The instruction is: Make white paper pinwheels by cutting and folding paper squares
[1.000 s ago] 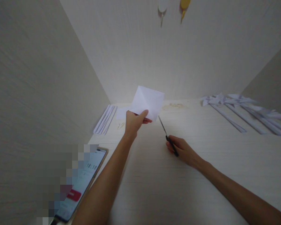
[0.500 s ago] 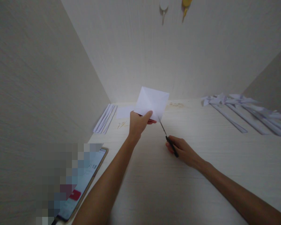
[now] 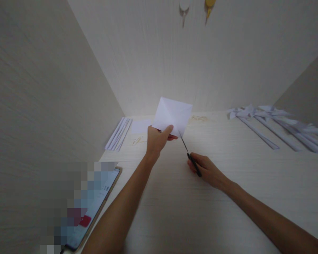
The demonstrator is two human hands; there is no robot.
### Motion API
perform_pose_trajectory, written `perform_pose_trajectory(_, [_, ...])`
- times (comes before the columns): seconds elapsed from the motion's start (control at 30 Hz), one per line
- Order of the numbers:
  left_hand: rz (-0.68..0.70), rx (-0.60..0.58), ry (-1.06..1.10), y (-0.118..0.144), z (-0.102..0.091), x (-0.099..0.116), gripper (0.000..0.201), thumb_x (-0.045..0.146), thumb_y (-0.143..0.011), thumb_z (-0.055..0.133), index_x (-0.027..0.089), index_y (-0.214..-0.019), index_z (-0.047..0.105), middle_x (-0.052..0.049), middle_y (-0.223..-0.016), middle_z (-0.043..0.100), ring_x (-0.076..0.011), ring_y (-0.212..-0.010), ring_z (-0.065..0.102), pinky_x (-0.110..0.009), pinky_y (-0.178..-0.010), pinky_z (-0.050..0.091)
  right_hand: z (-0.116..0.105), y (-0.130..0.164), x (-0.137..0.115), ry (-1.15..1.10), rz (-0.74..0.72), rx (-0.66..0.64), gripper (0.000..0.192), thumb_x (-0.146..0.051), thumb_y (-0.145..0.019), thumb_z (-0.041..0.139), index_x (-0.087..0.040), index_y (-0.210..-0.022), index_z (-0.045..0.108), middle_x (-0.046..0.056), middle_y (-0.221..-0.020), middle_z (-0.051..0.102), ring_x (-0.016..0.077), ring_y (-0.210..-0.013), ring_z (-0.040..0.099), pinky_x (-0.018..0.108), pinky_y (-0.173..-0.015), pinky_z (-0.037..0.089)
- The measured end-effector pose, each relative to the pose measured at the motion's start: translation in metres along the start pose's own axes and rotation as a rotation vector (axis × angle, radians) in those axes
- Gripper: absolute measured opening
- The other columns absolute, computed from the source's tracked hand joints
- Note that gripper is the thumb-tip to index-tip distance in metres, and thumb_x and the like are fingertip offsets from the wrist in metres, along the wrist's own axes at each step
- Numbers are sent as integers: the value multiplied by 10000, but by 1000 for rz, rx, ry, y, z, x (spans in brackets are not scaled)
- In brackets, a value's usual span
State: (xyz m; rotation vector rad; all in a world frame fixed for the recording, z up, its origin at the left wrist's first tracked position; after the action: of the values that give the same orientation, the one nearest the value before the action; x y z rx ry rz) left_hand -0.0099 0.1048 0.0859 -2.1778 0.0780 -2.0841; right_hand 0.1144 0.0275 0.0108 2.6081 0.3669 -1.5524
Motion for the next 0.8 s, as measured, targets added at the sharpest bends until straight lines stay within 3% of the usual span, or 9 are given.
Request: perform_pose_trajectory(0.8, [-7,-25,9,-1,1,-3,164,226,-581,622,71,-624,591,-42,-486,608,-159,-417,589,-222,-400,492,-1,-1,1,51,29,14,294,-393,-797,374,-193,-584,343,-42,-515,372,89,-484,345,224,-457,263])
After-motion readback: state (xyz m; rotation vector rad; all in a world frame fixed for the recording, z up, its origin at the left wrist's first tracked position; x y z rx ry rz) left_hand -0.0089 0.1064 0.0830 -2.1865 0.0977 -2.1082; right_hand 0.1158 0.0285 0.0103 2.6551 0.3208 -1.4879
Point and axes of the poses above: each hand's wrist, its own y-axis away from the middle knuckle, its own z-axis out of the palm, x = y × z, the point moved 9 cm from there along -y, towards the middle knuckle
